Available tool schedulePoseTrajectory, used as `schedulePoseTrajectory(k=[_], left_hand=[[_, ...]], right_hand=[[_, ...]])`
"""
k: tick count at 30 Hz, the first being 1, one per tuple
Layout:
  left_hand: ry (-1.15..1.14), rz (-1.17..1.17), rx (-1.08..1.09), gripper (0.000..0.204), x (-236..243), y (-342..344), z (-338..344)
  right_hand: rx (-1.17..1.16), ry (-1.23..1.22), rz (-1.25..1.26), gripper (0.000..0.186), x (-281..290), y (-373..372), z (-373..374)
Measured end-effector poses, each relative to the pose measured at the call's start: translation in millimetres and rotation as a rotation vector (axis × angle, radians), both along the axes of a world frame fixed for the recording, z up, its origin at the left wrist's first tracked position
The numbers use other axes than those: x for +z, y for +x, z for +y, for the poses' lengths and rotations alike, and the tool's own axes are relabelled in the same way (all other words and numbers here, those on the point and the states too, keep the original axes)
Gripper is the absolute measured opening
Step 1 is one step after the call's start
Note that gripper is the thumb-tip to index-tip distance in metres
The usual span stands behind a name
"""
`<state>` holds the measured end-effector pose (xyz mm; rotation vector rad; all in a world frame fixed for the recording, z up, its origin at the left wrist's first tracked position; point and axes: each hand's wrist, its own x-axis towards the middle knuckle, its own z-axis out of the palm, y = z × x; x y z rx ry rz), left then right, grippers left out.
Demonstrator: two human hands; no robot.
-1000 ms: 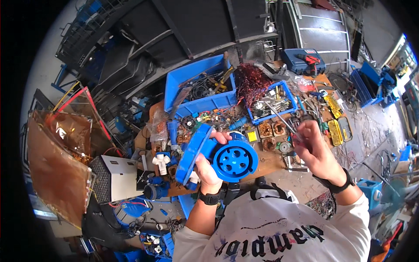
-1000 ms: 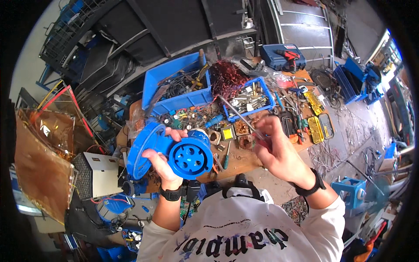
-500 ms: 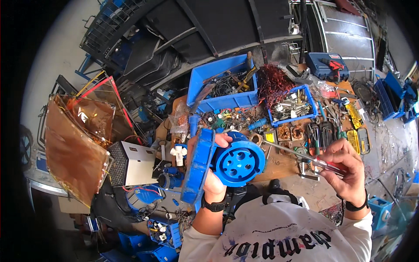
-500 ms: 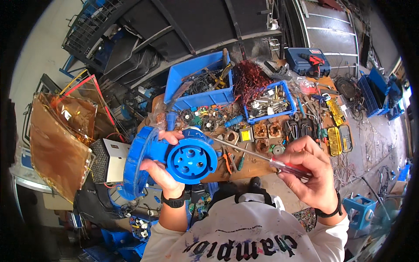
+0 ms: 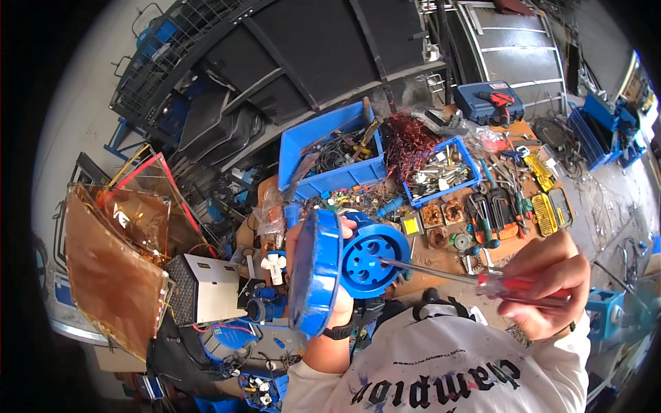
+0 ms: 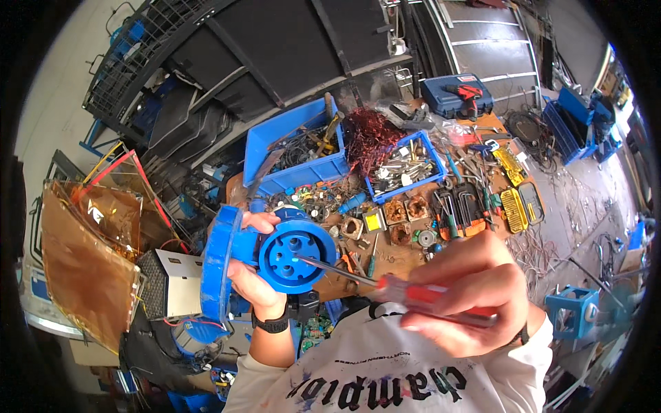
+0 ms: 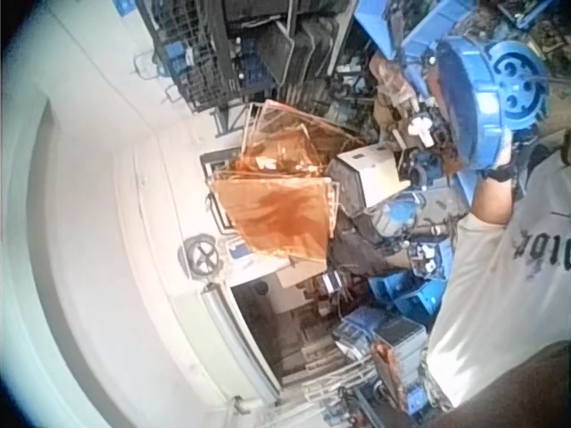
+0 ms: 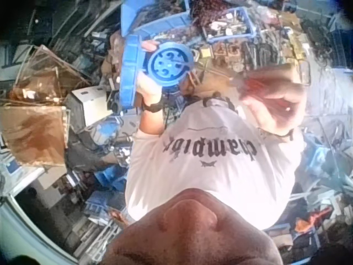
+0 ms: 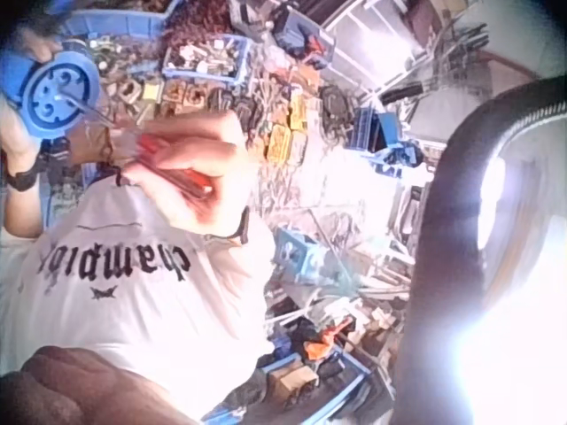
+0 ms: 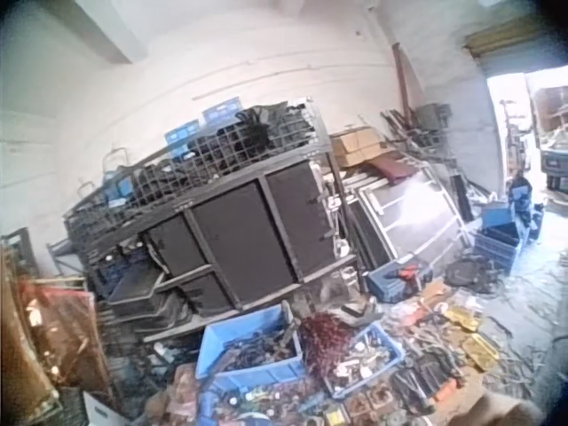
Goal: The person disassembles a blue plastic plumbing fitting using a screwdriver and pliers. They remove the white internal component, inspect the blue housing, and then reassemble the parts.
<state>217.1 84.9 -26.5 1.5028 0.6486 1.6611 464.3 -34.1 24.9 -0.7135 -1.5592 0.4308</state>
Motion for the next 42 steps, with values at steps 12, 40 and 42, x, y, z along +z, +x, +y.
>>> schedulePoseTrajectory(k=[12,40,42], left_hand=[[0.007,0.103,0.084,0.078,-4,6,-5],[-0.295,-0.349,-0.184,0.08,-2,-13,-21],[-0.236,-0.345,-0.201,0.08,-4,-12,-27]], right_hand=[[-0.037,0.104,-0.213,0.036,21,-34,25],[-0.18,0.076,0.271,0.067,12,-13,-9],[-0.184,0.086,0.242,0.068,10,-11,-11]])
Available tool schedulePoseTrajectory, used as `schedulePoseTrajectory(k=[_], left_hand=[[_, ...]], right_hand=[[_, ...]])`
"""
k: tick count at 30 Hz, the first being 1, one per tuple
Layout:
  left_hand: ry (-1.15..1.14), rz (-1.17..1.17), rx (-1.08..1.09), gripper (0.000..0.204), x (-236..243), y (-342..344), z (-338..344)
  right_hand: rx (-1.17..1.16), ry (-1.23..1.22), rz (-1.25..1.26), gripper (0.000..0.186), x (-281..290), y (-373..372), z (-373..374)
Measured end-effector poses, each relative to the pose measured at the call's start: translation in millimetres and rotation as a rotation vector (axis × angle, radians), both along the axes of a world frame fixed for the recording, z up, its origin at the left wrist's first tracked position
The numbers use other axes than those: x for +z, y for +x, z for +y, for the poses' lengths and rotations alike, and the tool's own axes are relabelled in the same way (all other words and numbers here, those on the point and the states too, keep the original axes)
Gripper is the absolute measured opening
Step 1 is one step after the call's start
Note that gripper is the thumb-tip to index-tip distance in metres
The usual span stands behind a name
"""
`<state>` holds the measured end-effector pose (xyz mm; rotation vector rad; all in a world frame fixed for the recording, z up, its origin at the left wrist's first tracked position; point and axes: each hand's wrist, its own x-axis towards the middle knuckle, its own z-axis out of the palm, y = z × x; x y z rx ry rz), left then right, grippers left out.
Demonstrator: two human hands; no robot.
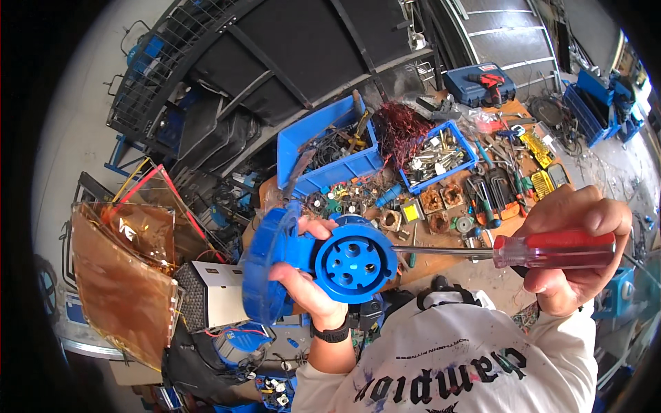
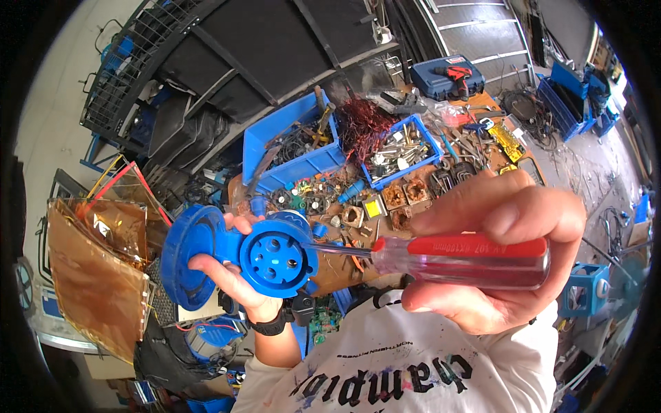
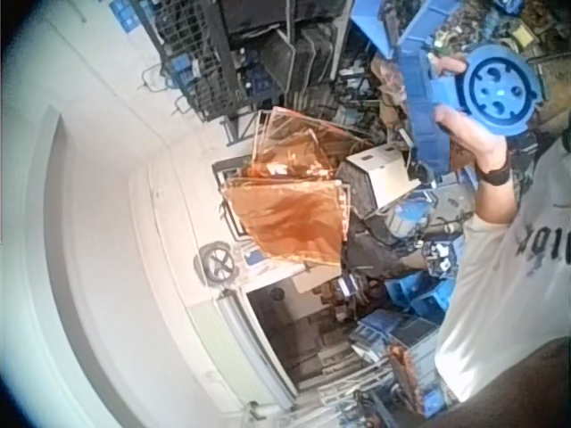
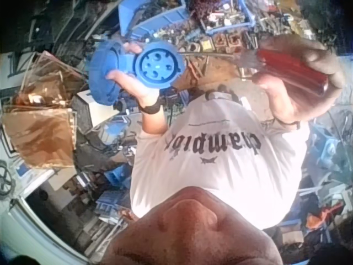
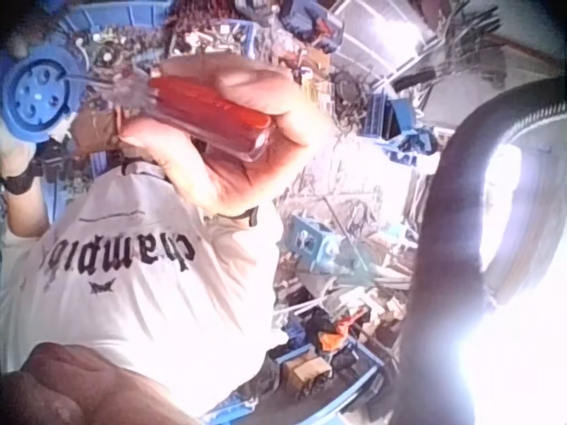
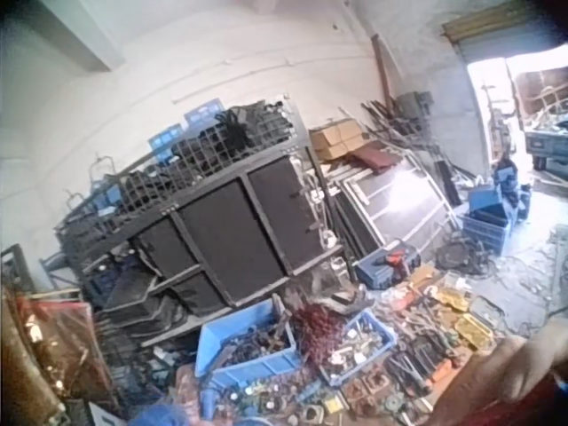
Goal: The person disassembles a blue plastic plumbing fitting using a screwdriver and pliers. They remove the white internal component, inspect the blue housing, and then reassemble the parts.
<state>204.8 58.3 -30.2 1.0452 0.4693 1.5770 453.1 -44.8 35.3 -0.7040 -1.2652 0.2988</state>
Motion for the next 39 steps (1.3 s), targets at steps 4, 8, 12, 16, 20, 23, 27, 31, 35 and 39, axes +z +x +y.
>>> schedulePoseTrajectory(k=[4,8,12,16,20,23,27,31,35,39], left_hand=[[0.147,0.139,0.074,0.082,3,0,-5],[0.14,0.151,0.105,0.082,3,-3,-12],[0.127,0.166,0.144,0.082,4,-2,-17],[0.139,0.188,0.167,0.081,6,0,-18],[0.102,0.195,0.193,0.081,4,2,-20],[0.108,0.206,0.182,0.081,4,4,-21],[0.068,0.206,0.174,0.082,2,5,-22],[0.072,0.282,0.186,0.084,3,7,-22],[0.071,0.268,0.187,0.083,6,11,-21],[0.056,0.235,0.171,0.082,10,14,-22]], right_hand=[[0.071,0.042,-0.096,0.065,2,2,0],[0.124,0.067,-0.111,0.061,3,-1,0],[0.148,0.092,-0.245,0.059,3,3,2],[0.173,0.103,-0.193,0.051,7,-10,-1],[0.207,0.139,-0.185,0.049,9,-16,3],[0.223,0.113,-0.214,0.039,7,-18,2],[0.212,0.082,-0.302,0.034,5,-19,3],[0.196,0.058,-0.357,0.034,6,-22,8],[0.186,0.029,-0.455,0.031,8,-26,18],[0.173,0.099,-0.441,0.034,-5,-36,34]])
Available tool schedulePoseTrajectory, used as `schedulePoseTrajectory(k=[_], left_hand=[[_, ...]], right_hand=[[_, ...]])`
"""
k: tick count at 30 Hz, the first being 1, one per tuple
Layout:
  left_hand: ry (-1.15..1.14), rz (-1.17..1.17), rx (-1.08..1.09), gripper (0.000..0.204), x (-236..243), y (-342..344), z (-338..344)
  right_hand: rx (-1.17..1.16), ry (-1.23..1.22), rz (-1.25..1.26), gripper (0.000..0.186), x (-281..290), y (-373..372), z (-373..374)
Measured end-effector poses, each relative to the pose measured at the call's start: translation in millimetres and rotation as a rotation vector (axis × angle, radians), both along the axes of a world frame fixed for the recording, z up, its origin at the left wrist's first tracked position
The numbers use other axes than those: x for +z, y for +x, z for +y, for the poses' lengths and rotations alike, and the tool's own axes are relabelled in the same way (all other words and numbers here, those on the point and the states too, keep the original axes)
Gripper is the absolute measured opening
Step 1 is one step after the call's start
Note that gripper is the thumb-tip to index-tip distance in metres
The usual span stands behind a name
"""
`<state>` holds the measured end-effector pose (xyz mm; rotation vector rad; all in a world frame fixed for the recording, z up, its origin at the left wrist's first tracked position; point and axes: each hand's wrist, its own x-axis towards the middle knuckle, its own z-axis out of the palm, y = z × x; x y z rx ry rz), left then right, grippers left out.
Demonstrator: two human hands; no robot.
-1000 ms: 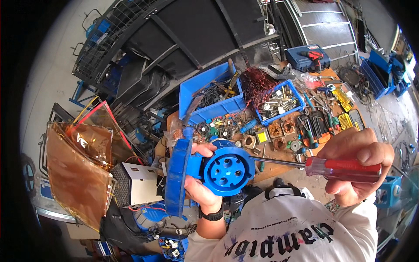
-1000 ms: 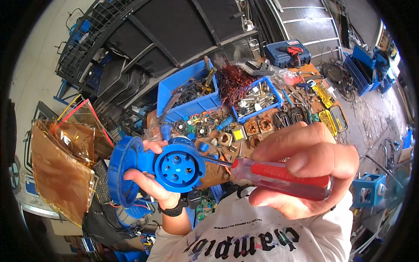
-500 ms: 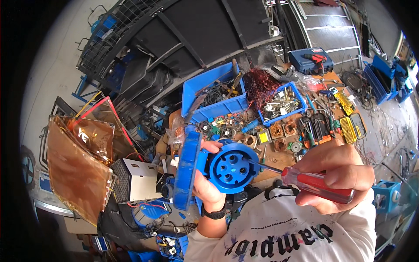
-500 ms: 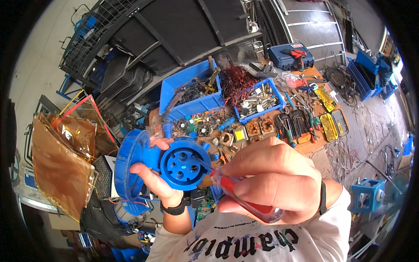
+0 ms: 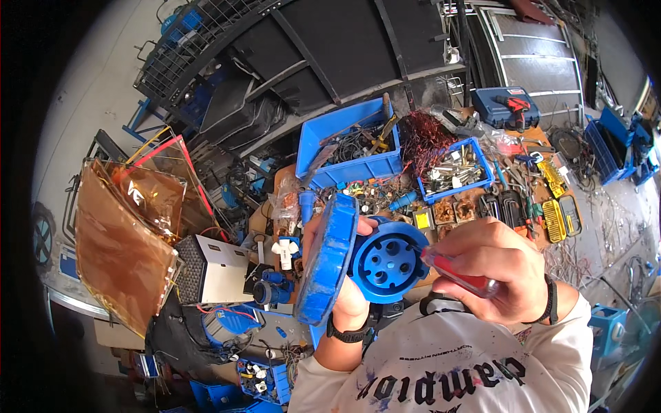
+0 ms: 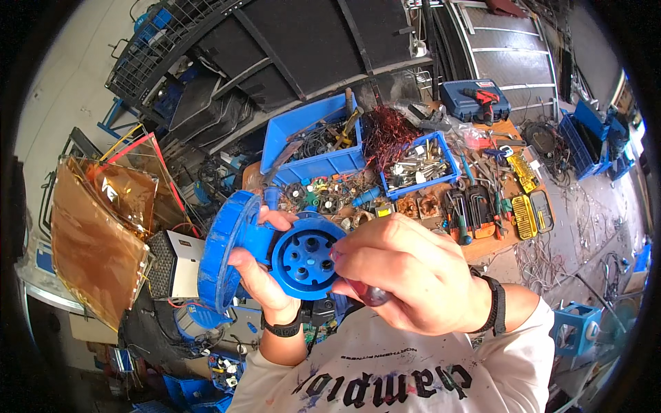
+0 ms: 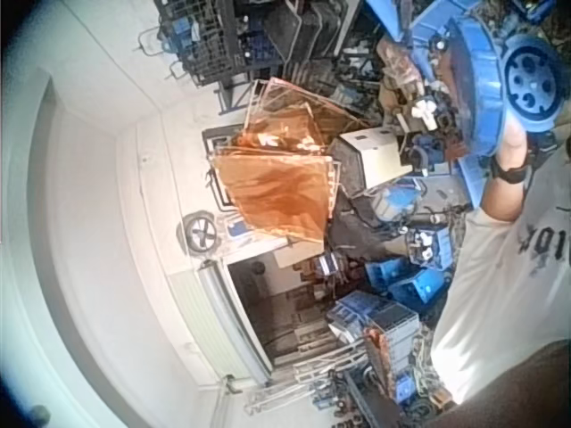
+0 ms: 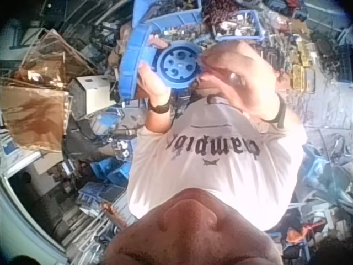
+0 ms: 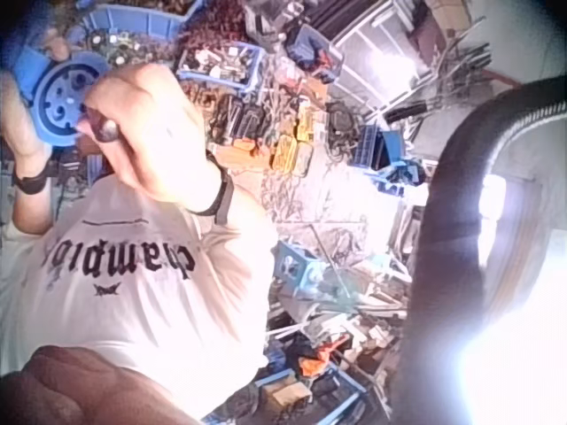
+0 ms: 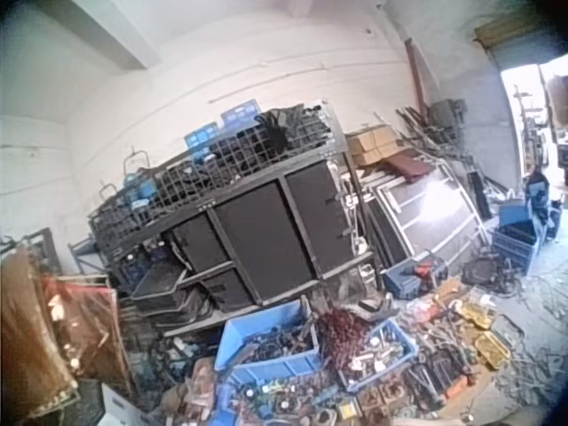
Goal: The person disassembles a blue plastic plumbing fitting using a screwdriver and pliers. They remove the white internal component, inspect the blue housing, and then reassemble the parts.
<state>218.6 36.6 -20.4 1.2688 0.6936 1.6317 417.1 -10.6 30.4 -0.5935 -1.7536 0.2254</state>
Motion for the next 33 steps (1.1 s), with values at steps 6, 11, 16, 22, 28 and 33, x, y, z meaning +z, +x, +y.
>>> schedulePoseTrajectory(k=[6,11,16,22,28,33], left_hand=[[0.008,0.06,0.04,0.079,0,2,5],[-0.012,-0.055,0.021,0.079,1,3,7],[0.013,-0.022,0.032,0.078,3,4,7],[0.008,-0.01,0.035,0.081,3,3,6],[-0.001,0.038,0.018,0.084,7,5,0],[-0.038,-0.016,0.027,0.082,9,6,-5]], right_hand=[[0.011,-0.026,0.108,0.042,1,10,-2],[-0.013,-0.124,0.057,0.036,14,23,-14],[0.025,-0.107,0.092,0.026,20,22,-17],[0.007,0.036,0.056,0.024,12,11,-9],[-0.057,0.056,-0.046,0.039,3,0,-4],[-0.051,0.031,-0.021,0.044,-2,-10,-2]])
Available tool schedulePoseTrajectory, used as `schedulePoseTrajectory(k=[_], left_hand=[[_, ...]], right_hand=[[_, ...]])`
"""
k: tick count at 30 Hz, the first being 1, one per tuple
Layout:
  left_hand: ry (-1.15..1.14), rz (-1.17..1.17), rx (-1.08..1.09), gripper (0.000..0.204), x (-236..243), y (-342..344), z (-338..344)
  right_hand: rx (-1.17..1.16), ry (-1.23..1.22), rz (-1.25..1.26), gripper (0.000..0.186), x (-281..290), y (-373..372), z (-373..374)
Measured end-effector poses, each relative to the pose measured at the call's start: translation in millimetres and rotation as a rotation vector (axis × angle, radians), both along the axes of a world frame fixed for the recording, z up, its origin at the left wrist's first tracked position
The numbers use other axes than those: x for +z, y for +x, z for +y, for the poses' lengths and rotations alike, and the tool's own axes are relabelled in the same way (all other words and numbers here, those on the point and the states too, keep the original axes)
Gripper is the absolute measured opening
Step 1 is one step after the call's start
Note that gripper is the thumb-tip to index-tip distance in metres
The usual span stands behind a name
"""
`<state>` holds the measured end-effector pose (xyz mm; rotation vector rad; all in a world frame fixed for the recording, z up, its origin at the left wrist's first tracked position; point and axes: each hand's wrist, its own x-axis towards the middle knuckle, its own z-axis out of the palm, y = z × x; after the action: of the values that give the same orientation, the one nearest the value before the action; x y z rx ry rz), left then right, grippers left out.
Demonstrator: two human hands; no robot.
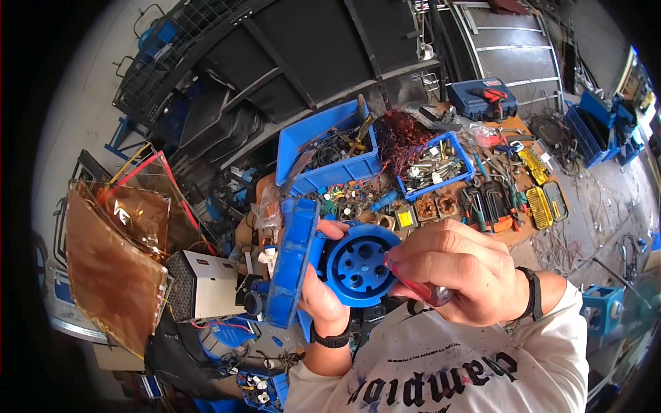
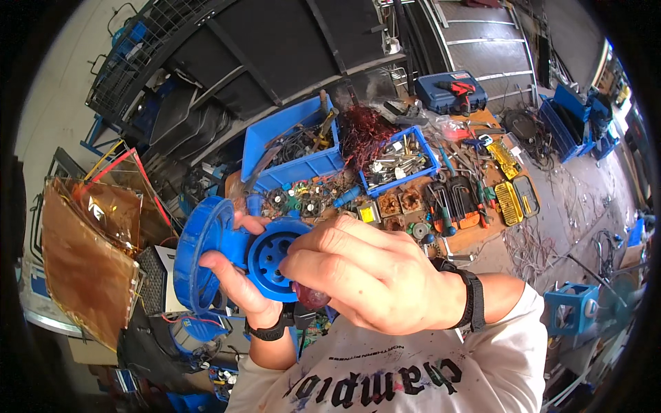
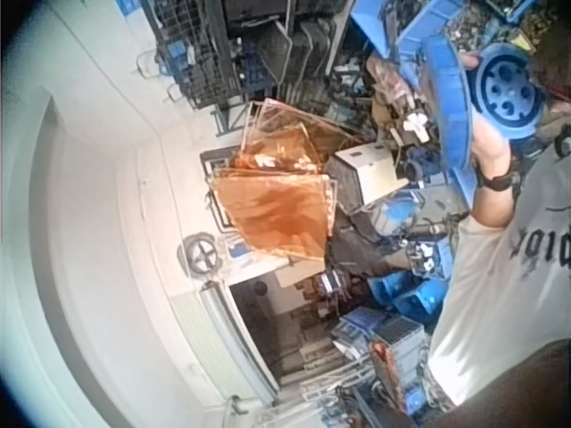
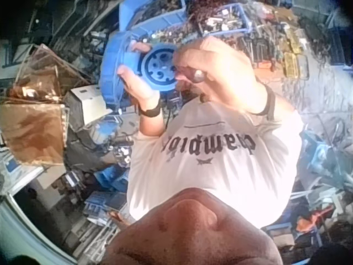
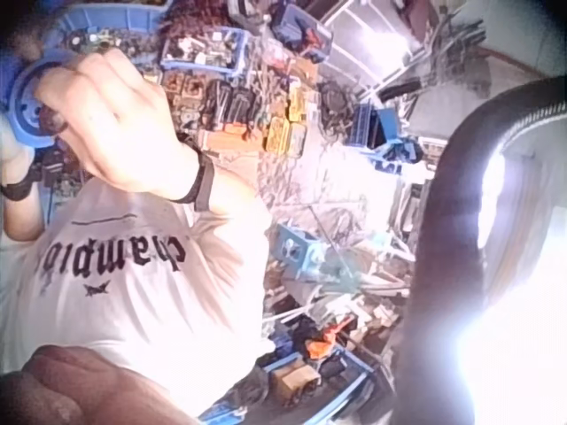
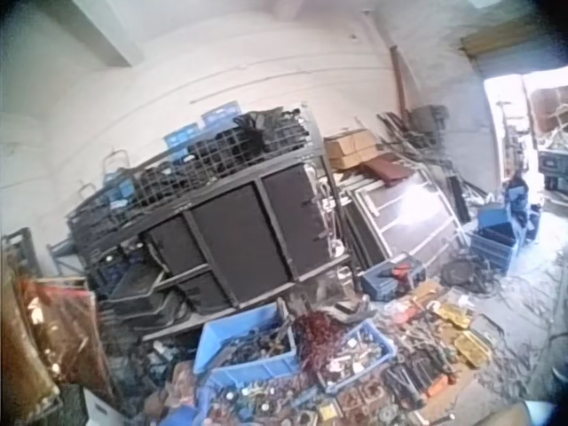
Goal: The person disassembles a blue plastic plumbing fitting using a screwdriver and pliers. They remove the white internal component, inspect the blue housing, and then reassemble the parts.
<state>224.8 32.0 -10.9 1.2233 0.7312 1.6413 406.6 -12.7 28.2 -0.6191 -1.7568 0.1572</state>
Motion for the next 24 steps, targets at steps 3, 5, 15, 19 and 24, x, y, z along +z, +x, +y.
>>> schedulePoseTrajectory(k=[3,5,15,19,24], left_hand=[[-0.019,-0.004,0.007,0.079,2,-1,-2],[-0.051,0.007,0.022,0.078,1,-2,-2],[-0.128,0.036,0.017,0.075,8,-4,-8],[-0.14,0.027,-0.025,0.073,8,-5,-12],[-0.081,0.038,0.025,0.06,4,-6,-8]], right_hand=[[0.043,-0.026,0.003,0.043,0,-2,2],[0.06,-0.059,-0.007,0.043,2,-1,1],[0.14,-0.118,-0.164,0.042,14,2,6],[0.066,-0.107,-0.118,0.035,17,-4,-4],[0.058,-0.108,-0.07,0.037,12,-1,-5]])
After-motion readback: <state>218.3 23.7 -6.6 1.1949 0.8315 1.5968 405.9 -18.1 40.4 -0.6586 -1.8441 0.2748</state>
